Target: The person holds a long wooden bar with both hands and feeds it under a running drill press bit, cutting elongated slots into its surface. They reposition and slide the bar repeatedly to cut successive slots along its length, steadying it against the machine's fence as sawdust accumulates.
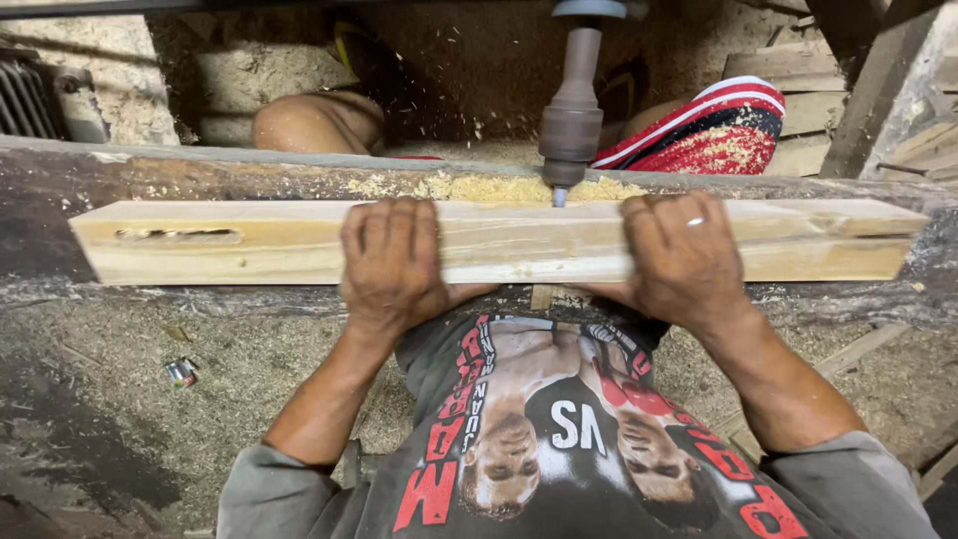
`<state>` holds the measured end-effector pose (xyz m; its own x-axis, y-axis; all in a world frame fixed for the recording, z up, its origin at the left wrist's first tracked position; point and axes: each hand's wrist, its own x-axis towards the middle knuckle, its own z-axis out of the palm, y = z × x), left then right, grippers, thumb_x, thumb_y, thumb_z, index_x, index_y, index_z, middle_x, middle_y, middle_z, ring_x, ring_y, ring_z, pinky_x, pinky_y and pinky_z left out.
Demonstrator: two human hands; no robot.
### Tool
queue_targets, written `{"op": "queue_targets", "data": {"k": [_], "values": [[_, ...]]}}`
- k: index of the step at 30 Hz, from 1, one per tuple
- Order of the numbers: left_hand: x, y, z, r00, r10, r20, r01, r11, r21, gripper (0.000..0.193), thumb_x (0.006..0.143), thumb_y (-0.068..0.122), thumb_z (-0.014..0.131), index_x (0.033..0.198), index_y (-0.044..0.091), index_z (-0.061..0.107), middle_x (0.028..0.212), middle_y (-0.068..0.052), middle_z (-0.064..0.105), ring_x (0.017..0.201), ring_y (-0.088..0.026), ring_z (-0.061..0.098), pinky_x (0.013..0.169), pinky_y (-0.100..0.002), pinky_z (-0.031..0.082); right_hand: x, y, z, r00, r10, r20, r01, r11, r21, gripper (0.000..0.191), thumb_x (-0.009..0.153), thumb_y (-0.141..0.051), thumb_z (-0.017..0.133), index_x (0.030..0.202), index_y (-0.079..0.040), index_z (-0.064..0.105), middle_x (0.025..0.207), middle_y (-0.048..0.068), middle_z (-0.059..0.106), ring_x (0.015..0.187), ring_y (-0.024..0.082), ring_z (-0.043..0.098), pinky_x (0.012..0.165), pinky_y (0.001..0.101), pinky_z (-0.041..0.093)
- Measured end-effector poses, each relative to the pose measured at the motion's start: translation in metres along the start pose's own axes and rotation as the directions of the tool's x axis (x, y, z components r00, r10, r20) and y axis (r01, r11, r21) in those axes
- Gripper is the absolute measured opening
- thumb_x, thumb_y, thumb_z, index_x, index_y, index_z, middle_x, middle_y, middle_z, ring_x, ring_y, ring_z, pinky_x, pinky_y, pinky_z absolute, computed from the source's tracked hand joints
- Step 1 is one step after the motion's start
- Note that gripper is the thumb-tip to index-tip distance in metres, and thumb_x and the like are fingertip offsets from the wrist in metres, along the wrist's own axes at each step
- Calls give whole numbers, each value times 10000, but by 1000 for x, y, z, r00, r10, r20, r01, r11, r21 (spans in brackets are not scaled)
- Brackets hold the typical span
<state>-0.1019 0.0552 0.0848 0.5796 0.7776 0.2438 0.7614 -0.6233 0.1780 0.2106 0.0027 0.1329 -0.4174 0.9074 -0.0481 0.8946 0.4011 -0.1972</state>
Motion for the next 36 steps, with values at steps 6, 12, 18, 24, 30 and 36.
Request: {"op": "queue_targets", "data": {"k": [6, 12, 18, 24, 30, 36], "values": [[26, 58, 10, 999, 51, -6, -51, 996, -67, 950, 952, 846, 473, 1157, -64, 656, 1060, -184, 645, 1026, -315, 606, 1031, -463, 407, -49, 42, -10, 999, 28, -20, -30, 995, -94, 876, 789, -728, 782, 1165, 51, 646, 978, 150, 566, 893, 320, 533, 854, 464, 430], [26, 55, 5, 998, 56, -24, -58, 994, -89, 904, 922, 804, 529, 1180, -54, 651, 1084, -179, 644, 1050, -318, 606, 1046, -462, 406, -49, 37, -11, 999, 33, -27, -36, 994, -106, 891, 782, -718, 769, 1198, 58, 636, 1067, 171, 601, 977, 338, 560, 949, 478, 441], [17, 22, 6, 996, 73, -43, -76, 995, -65, 976, 939, 870, 534, 1128, -78, 665, 1025, -181, 643, 981, -306, 603, 967, -458, 421, -18, 19, -8, 1000, 10, -5, -10, 996, -87, 885, 783, -723, 759, 1155, 70, 636, 1040, 180, 604, 925, 328, 554, 914, 479, 432], [0, -13, 1, 997, 60, -43, -60, 998, -1, 985, 868, 892, 521, 1104, -53, 666, 1019, -172, 643, 969, -302, 606, 934, -451, 452, 12, -10, 0, 998, -46, -30, 45, 998, -52, 923, 784, -731, 776, 1118, 116, 628, 967, 195, 582, 856, 333, 536, 849, 494, 430], [-5, -22, -6, 998, 38, -55, -38, 999, 4, 898, 918, 832, 604, 1172, -27, 661, 1107, -147, 658, 1045, -298, 610, 1008, -434, 442, 22, -22, -5, 998, -28, -49, 28, 1000, -5, 891, 798, -687, 788, 1144, 114, 607, 1001, 192, 582, 893, 350, 535, 877, 480, 436], [-3, -20, -1, 999, 31, -18, -31, 999, -16, 993, 894, 901, 557, 1134, -56, 662, 1053, -164, 657, 988, -302, 604, 972, -459, 419, 18, -15, -5, 998, -37, -44, 38, 999, 10, 903, 795, -708, 783, 1158, 100, 612, 1006, 180, 588, 891, 321, 541, 879, 470, 424]]}}
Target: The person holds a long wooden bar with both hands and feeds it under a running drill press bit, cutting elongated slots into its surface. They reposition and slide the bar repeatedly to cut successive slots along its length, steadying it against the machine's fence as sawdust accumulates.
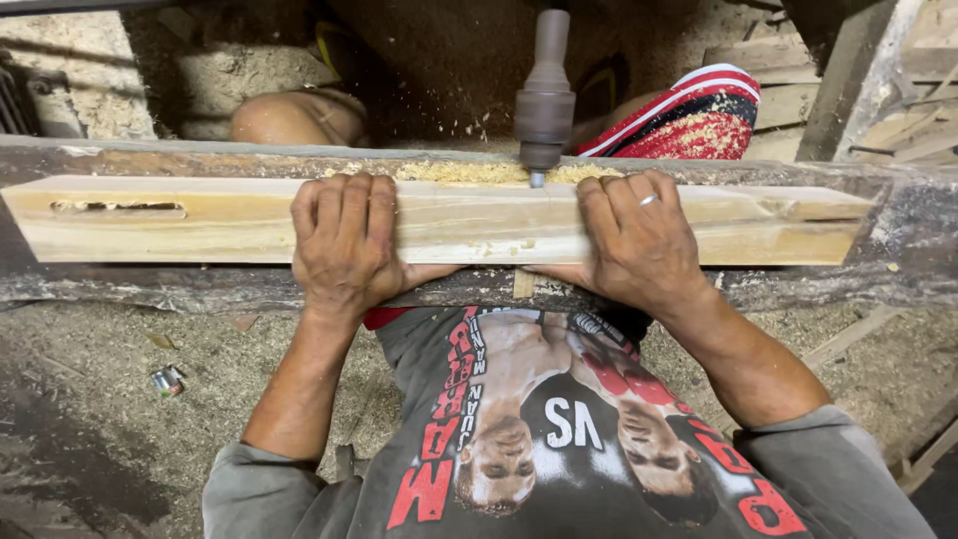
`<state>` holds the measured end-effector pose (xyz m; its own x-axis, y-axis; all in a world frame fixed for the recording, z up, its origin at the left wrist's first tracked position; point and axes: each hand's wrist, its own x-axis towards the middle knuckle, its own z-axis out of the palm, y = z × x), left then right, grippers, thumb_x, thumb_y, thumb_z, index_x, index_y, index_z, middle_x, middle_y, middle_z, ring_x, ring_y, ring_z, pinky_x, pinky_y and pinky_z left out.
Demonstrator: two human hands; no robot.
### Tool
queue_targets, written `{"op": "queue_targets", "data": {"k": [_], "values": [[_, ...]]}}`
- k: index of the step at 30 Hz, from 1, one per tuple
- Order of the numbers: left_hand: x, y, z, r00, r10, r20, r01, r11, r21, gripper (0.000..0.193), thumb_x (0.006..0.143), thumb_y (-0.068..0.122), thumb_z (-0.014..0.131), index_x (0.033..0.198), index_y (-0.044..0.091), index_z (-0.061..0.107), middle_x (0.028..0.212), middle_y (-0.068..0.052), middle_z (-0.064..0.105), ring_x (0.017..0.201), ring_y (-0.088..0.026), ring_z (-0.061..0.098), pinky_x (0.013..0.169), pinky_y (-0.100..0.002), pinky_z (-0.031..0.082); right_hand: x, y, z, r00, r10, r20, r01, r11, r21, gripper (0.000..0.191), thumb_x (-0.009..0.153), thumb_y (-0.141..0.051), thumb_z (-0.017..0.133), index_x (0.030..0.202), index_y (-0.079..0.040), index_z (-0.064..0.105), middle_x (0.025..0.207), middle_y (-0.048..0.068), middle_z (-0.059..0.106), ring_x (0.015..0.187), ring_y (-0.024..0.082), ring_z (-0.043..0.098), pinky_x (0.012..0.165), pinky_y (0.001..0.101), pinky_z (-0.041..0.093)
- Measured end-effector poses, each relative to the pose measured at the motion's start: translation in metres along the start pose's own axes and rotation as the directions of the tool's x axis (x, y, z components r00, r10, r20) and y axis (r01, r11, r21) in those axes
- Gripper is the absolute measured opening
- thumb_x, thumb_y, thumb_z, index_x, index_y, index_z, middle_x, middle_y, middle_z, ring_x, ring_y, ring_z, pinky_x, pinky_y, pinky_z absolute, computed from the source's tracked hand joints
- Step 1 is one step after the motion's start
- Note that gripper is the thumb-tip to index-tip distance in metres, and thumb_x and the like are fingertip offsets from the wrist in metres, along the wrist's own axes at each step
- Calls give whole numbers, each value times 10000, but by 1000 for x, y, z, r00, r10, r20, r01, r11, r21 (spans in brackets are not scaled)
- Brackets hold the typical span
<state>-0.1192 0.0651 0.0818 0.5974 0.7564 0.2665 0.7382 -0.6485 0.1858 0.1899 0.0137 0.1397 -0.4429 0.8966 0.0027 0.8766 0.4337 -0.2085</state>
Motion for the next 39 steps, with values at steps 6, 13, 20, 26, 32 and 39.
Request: {"op": "queue_targets", "data": {"k": [6, 13, 20, 26, 32, 39], "values": [[23, 42, 11, 999, 24, -23, -24, 1000, 16, 998, 890, 896, 506, 1146, -57, 653, 1048, -187, 645, 1001, -303, 598, 1025, -487, 404, -32, 30, -9, 998, 55, 11, -54, 997, -52, 862, 787, -707, 798, 1181, 38, 620, 1026, 146, 573, 941, 316, 539, 894, 461, 426], [36, 77, 13, 1000, 25, -18, -27, 996, -89, 963, 880, 823, 576, 1183, -89, 632, 1090, -210, 619, 1043, -340, 582, 1046, -494, 384, -74, 57, -15, 997, 76, 5, -75, 992, -105, 864, 809, -675, 840, 1244, 42, 630, 1049, 143, 556, 957, 313, 529, 914, 459, 435], [25, 67, 11, 1000, 28, 15, -25, 987, -156, 936, 934, 804, 588, 1221, -86, 619, 1095, -173, 613, 1066, -314, 586, 1057, -471, 392, -51, 46, -19, 998, 38, 46, -31, 987, -155, 920, 767, -755, 804, 1143, 66, 630, 943, 145, 545, 881, 309, 513, 840, 475, 420], [-3, 1, -1, 998, 48, 30, -49, 998, 45, 1026, 920, 926, 508, 1156, -64, 640, 1066, -180, 631, 1000, -311, 585, 986, -473, 415, -10, 3, 9, 999, -25, -37, 23, 997, -67, 907, 816, -761, 756, 1144, 73, 617, 1006, 166, 587, 918, 312, 544, 865, 462, 433], [12, 25, 14, 999, 42, 15, -43, 999, 19, 1105, 893, 975, 456, 1137, -83, 656, 1021, -203, 628, 955, -327, 575, 953, -512, 409, -23, 18, -2, 1000, 14, -2, -14, 997, -80, 925, 799, -778, 743, 1175, 59, 629, 1001, 153, 593, 922, 316, 553, 887, 458, 433], [26, 81, 36, 998, 57, -21, -57, 998, 3, 1050, 878, 918, 476, 1205, -67, 639, 1127, -185, 633, 1077, -326, 587, 1067, -498, 401, -70, 53, -20, 998, 56, -18, -58, 989, -138, 906, 808, -745, 762, 1229, 46, 630, 1055, 161, 588, 954, 324, 544, 930, 479, 425]]}}
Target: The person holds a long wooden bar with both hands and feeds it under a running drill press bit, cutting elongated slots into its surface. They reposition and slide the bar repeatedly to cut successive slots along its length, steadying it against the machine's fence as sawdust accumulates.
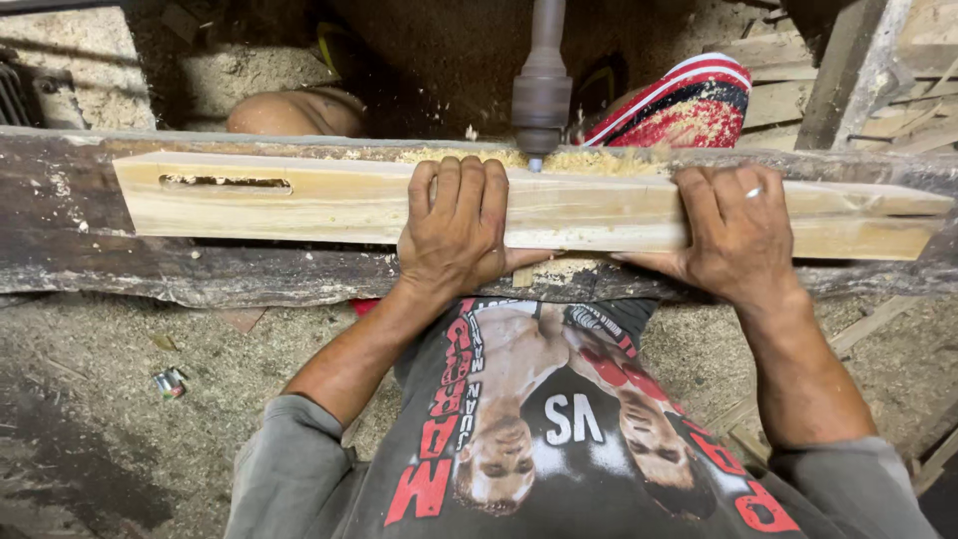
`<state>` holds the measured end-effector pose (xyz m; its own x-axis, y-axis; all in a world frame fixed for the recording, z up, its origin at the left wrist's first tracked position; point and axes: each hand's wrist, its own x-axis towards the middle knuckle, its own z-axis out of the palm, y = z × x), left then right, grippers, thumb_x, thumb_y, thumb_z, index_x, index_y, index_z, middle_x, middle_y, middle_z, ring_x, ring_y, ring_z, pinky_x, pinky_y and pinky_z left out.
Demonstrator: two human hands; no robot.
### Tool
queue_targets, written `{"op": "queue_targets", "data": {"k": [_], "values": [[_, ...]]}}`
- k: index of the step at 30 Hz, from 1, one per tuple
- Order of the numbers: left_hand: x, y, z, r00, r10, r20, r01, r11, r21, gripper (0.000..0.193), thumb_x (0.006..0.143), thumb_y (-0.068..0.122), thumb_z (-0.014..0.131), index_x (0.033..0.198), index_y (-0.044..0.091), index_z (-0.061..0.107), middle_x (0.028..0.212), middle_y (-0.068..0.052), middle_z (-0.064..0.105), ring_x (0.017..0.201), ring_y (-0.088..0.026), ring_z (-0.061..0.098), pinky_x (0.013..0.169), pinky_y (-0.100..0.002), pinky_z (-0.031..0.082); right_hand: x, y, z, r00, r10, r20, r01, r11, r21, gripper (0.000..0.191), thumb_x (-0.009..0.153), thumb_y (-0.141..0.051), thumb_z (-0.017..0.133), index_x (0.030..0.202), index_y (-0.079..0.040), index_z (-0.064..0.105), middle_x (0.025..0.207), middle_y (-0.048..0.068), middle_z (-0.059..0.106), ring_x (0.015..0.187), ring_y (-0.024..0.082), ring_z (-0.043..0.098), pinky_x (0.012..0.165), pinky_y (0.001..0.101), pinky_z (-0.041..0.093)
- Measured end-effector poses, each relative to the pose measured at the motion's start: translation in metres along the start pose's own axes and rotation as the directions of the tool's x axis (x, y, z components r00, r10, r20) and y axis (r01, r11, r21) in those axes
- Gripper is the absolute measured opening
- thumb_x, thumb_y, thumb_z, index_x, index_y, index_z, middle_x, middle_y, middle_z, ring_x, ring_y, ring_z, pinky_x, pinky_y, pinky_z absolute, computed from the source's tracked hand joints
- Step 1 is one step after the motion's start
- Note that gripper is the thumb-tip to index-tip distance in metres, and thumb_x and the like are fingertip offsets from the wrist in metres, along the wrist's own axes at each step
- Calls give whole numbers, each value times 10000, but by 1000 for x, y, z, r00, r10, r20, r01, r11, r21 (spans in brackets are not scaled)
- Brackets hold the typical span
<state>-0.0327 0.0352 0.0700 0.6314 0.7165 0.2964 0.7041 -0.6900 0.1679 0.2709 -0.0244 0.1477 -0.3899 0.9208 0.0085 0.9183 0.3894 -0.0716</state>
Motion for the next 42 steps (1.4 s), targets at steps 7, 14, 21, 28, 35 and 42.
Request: {"op": "queue_targets", "data": {"k": [7, 14, 21, 28, 35, 42], "values": [[-18, -67, -29, 1000, 16, 11, -16, 1000, 6, 1068, 898, 965, 499, 1164, -58, 645, 1058, -191, 644, 1002, -320, 597, 992, -483, 419, 44, -49, 29, 1000, -30, 3, 30, 998, 64, 927, 774, -799, 727, 1085, 70, 642, 876, 154, 558, 795, 314, 535, 792, 479, 408], [0, -38, -11, 999, 38, -30, -39, 999, -7, 1090, 873, 964, 481, 1142, -79, 651, 1017, -193, 644, 958, -305, 593, 961, -496, 407, 23, -26, 5, 1000, -8, -22, 8, 1000, -5, 920, 799, -789, 746, 1207, 26, 621, 1041, 133, 601, 944, 301, 562, 912, 465, 415], [-1, -14, -8, 997, 40, -67, -42, 999, -25, 1031, 918, 912, 523, 1219, -68, 638, 1135, -168, 632, 1086, -302, 586, 1056, -467, 394, 4, -14, 10, 999, 27, -45, -32, 994, -108, 965, 819, -842, 707, 1186, 46, 616, 1010, 148, 590, 914, 288, 532, 921, 472, 402], [-22, -76, -35, 999, 31, -42, -28, 997, 66, 1062, 889, 966, 499, 1150, -51, 658, 1052, -177, 654, 972, -286, 590, 959, -456, 404, 46, -60, 30, 992, -54, -113, 54, 999, 0, 972, 863, -859, 681, 1179, 57, 601, 1062, 155, 601, 1009, 298, 571, 961, 469, 423], [6, -11, -3, 997, 23, -71, -25, 999, -31, 1042, 907, 922, 517, 1161, -81, 643, 1019, -163, 631, 966, -284, 592, 994, -483, 399, 1, -14, 13, 991, 95, -90, -99, 994, -38, 970, 817, -869, 710, 1184, 22, 602, 1072, 161, 594, 1021, 313, 562, 978, 473, 427], [7, -10, -14, 991, 6, -131, -18, 996, -90, 967, 914, 829, 602, 1228, -85, 616, 1112, -182, 627, 1052, -322, 587, 1066, -464, 395, 0, -11, 16, 987, 95, -128, -107, 990, -93, 943, 798, -857, 727, 1133, 17, 614, 1015, 146, 554, 966, 321, 532, 942, 487, 407]]}}
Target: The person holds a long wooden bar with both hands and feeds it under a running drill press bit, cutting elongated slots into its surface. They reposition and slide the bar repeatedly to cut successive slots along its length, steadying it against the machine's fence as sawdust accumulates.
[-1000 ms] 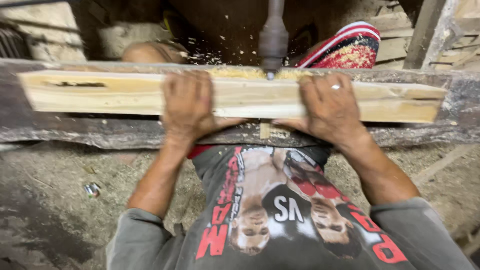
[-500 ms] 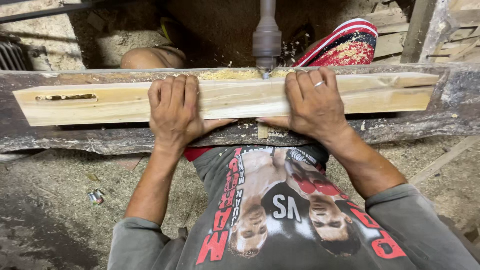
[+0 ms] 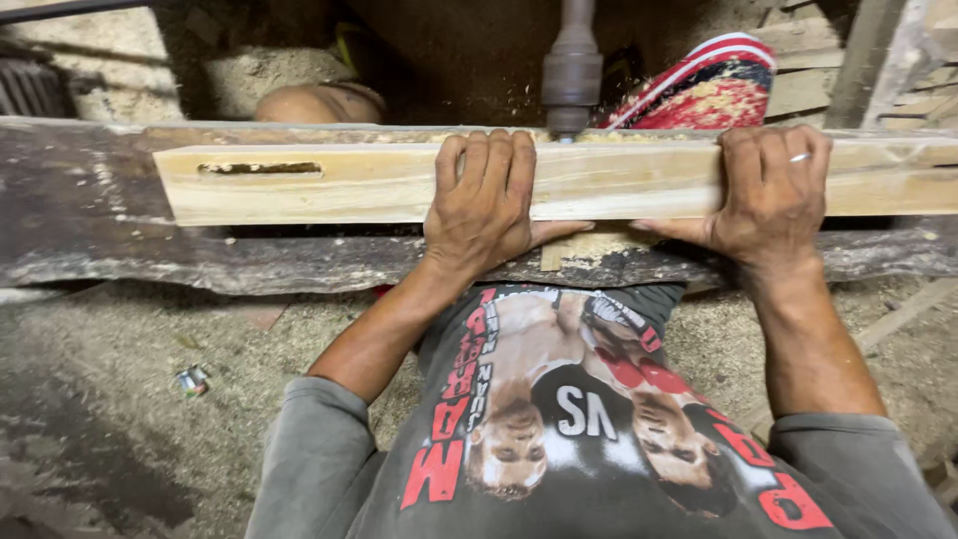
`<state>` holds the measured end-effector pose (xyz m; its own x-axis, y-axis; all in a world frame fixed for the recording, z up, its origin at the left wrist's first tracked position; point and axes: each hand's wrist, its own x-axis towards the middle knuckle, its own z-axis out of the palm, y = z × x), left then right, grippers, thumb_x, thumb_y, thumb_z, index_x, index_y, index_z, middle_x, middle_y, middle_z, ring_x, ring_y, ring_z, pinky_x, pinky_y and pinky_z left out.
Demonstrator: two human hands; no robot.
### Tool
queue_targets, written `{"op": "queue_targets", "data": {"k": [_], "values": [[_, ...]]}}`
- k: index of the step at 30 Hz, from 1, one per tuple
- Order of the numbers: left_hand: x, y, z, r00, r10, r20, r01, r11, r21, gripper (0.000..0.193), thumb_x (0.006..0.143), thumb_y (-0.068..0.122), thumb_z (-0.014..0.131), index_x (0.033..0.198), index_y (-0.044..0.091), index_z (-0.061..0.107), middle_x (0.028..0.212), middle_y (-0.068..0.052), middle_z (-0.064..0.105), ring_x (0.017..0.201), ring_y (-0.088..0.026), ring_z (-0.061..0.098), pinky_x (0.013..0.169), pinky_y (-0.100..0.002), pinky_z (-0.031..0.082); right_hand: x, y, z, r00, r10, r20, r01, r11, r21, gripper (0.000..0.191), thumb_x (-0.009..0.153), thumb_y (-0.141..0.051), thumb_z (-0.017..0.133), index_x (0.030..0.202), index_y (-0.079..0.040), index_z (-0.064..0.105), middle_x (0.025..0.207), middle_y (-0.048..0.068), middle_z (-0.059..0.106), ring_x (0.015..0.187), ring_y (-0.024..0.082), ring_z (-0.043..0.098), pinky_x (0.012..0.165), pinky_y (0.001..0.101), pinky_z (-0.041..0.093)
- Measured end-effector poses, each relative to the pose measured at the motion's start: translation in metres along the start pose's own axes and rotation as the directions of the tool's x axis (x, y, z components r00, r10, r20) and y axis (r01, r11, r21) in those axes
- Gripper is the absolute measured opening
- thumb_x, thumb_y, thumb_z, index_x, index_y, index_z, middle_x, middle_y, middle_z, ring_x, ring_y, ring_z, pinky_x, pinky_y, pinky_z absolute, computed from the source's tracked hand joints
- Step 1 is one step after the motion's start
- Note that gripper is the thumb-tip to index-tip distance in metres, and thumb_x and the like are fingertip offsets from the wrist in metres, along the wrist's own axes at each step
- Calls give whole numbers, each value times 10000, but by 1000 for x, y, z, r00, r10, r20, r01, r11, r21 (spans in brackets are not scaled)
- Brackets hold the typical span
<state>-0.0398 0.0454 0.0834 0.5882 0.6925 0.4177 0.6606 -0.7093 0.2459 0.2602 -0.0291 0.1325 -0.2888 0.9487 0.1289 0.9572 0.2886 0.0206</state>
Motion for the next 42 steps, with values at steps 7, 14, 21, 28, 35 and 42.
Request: {"op": "queue_targets", "data": {"k": [7, 14, 21, 28, 35, 42], "values": [[-30, -63, -33, 997, 33, 76, -40, 995, 95, 1046, 850, 918, 588, 1167, -77, 650, 1066, -182, 641, 986, -305, 590, 958, -464, 399, 38, -66, 12, 997, -37, -72, 42, 997, 63, 996, 824, -874, 737, 1129, 65, 610, 1039, 156, 580, 970, 316, 543, 966, 479, 415], [-5, -31, -13, 992, 11, 127, -21, 997, 79, 1039, 840, 930, 565, 1105, -71, 659, 1024, -191, 640, 954, -320, 588, 943, -484, 395, 18, -31, 9, 998, -31, -55, 35, 997, 76, 984, 763, -871, 697, 1102, 50, 624, 1003, 142, 580, 937, 296, 547, 935, 483, 410], [3, 1, 6, 999, 17, 36, -18, 999, 26, 985, 891, 879, 593, 1194, -56, 645, 1112, -154, 621, 1087, -308, 571, 1056, -452, 395, 1, -8, -6, 998, 38, -47, -35, 998, 49, 932, 823, -866, 778, 1102, 8, 616, 1043, 128, 600, 980, 303, 548, 953, 468, 407], [-31, -65, -27, 994, 14, 110, -29, 991, 129, 1085, 866, 959, 538, 1141, -84, 655, 989, -156, 618, 926, -278, 563, 931, -456, 396, 37, -61, 15, 992, -50, -112, 59, 996, 73, 980, 827, -872, 756, 1099, 59, 618, 994, 146, 572, 932, 299, 532, 952, 471, 429], [8, -5, 4, 998, 47, 47, -50, 996, 78, 1048, 881, 956, 543, 1097, -65, 637, 960, -162, 593, 942, -306, 565, 962, -473, 407, 4, -13, -3, 998, 12, -65, -10, 999, 40, 925, 779, -866, 733, 1070, 5, 627, 993, 126, 587, 926, 295, 543, 914, 466, 420], [-3, -27, 0, 999, 30, 38, -31, 999, 18, 1062, 860, 944, 580, 1139, -79, 643, 1038, -169, 618, 1000, -314, 577, 981, -472, 405, 17, -22, 7, 996, -56, -68, 54, 998, -26, 914, 790, -858, 709, 1031, 18, 610, 966, 132, 585, 882, 290, 537, 893, 463, 421]]}}
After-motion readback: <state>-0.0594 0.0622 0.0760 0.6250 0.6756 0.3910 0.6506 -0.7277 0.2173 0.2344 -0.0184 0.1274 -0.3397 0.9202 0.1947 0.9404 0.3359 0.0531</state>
